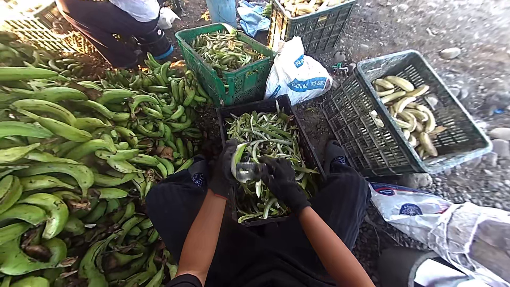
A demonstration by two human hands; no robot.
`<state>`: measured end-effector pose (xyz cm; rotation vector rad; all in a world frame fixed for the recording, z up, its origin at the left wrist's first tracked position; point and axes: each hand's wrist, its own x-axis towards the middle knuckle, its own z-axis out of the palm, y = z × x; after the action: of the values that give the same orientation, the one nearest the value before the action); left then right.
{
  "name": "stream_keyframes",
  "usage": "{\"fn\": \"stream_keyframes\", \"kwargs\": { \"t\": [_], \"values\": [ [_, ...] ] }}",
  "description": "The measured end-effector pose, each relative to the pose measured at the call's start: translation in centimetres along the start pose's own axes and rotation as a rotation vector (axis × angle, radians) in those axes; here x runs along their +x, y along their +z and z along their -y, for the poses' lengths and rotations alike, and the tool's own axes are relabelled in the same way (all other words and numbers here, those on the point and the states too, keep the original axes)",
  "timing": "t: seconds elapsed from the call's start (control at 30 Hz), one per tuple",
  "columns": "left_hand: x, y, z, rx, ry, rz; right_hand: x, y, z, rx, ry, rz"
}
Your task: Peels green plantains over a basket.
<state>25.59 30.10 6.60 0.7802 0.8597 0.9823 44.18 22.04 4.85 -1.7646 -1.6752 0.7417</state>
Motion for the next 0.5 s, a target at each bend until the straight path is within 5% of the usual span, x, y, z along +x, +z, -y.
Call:
{"fn": "stream_keyframes", "kwargs": {
  "t": [0.33, 0.5],
  "values": [
    [-0.7, 0.2, -1.0, -0.067, -0.097, 0.030, -1.3, -0.4, -0.1, -0.024, -0.154, -0.016],
    [-1.3, 0.4, -0.1, 0.306, -0.037, -0.044, -0.4, -1.2, 1.7, -0.014, 0.145, 0.180]
  ]
}}
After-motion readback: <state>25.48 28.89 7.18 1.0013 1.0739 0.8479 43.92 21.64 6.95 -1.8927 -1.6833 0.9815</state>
